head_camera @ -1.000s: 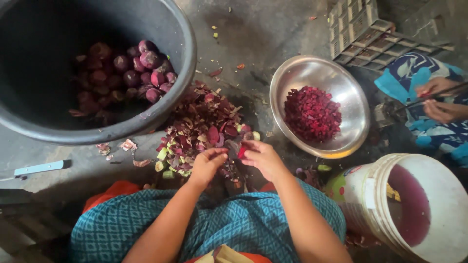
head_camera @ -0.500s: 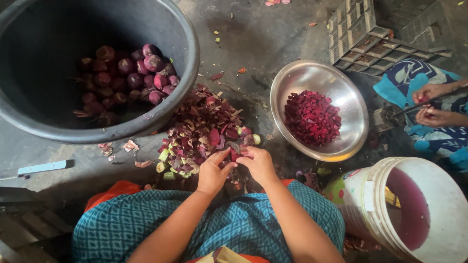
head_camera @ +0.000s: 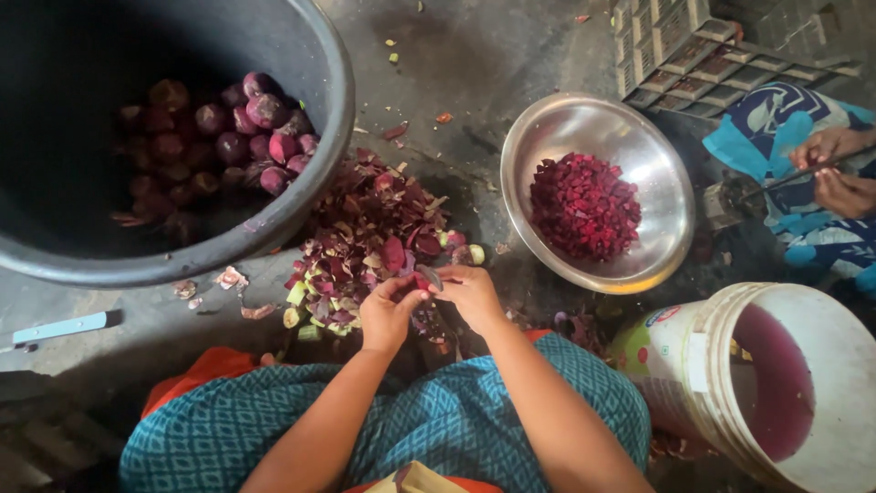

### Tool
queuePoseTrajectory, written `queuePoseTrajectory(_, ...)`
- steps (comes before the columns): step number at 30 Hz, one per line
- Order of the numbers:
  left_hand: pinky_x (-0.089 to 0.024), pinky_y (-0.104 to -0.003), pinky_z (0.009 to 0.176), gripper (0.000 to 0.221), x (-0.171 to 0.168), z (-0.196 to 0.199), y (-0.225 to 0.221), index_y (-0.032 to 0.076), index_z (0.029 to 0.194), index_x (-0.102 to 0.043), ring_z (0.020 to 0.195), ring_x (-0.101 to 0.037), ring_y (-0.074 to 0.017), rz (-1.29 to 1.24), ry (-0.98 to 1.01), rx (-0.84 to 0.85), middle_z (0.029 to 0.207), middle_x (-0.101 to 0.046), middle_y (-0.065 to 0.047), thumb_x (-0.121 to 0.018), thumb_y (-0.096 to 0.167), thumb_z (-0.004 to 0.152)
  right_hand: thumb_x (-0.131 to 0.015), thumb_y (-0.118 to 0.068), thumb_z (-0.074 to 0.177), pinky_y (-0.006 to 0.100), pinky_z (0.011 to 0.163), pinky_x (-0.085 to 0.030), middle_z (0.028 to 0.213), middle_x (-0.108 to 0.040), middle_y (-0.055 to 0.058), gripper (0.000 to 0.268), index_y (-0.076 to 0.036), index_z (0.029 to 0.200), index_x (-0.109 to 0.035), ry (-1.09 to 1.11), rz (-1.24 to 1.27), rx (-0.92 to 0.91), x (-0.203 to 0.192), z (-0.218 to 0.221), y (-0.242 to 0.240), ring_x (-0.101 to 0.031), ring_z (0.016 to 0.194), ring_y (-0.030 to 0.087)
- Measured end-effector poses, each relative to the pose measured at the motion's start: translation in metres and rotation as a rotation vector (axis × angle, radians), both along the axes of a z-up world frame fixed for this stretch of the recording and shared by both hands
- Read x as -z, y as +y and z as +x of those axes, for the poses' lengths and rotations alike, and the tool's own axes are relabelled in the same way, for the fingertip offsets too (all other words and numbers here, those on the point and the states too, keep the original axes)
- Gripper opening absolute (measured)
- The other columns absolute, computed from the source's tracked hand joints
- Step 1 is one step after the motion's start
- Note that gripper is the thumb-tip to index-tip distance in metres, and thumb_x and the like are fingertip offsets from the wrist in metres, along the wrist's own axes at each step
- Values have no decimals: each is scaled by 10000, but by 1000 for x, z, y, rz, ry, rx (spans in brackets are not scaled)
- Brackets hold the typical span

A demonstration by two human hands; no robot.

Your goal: The person sits on the floor and peels beetroots using a knife, placing the peeled pieces into a metal bowl. The peels are discarded on the floor, and a bucket of water is nearby.

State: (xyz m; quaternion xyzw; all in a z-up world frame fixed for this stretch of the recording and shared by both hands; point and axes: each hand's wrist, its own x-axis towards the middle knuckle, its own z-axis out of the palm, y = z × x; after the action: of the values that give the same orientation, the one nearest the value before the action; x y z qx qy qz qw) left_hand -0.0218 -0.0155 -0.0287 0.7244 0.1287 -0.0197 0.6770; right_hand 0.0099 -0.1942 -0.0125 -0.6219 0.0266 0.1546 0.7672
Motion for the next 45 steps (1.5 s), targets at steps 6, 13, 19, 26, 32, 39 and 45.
queuePoseTrajectory(6,-541,-254,717,282,41,16,1,-16,1049,-724,811,-672,-113,-544,157,-30,943,-745,-39,-831,135,835,-713,-96,921,238,686,-513,976,-748,43,237,-25,1140,-768,236,47,65,38,13,5,-654,810,103)
queuePoseTrajectory(13,-602,-348,681,307,29,15,-1,70,1140,-667,834,-686,-162,-571,553,-83,974,-691,-59,-745,255,907,-718,-92,902,290,619,-487,907,-706,11,163,-33,1052,-739,385,-130,54,69,16,8,-632,766,129)
queuePoseTrajectory(19,-585,-353,702,353,-9,-12,-3,69,1117,-687,834,-694,-177,-492,315,23,990,-728,-38,-823,141,799,-669,-71,890,342,831,-597,1063,-745,94,260,7,1137,-692,365,60,-33,8,-10,-6,-716,969,204)
queuePoseTrajectory(26,-559,-287,768,321,-57,-30,7,75,1023,-767,824,-709,-143,179,-55,98,942,-772,-50,-880,154,733,-721,28,851,344,862,-584,1093,-741,142,420,89,1262,-656,231,27,43,-49,-45,1,-723,964,235)
queuePoseTrajectory(32,-553,-292,814,300,-67,-32,6,124,1114,-778,894,-728,-177,98,-130,100,1010,-783,-75,-814,168,820,-746,0,854,286,876,-566,1087,-775,118,361,41,1212,-721,-110,-340,3,-64,-49,3,-723,968,157)
queuePoseTrajectory(39,-562,-330,765,217,-72,-22,4,121,1052,-792,860,-723,-250,306,-244,59,950,-746,-88,-783,151,838,-749,4,819,289,859,-582,1078,-741,84,321,4,1139,-718,-351,-515,66,-72,-41,12,-740,977,169)
queuePoseTrajectory(45,-553,-368,771,166,-68,-14,4,134,1010,-798,896,-701,-289,451,-388,56,922,-747,-80,-766,124,847,-741,21,818,299,856,-576,1083,-734,83,322,-18,1138,-729,-472,-540,32,-75,-31,10,-734,983,185)
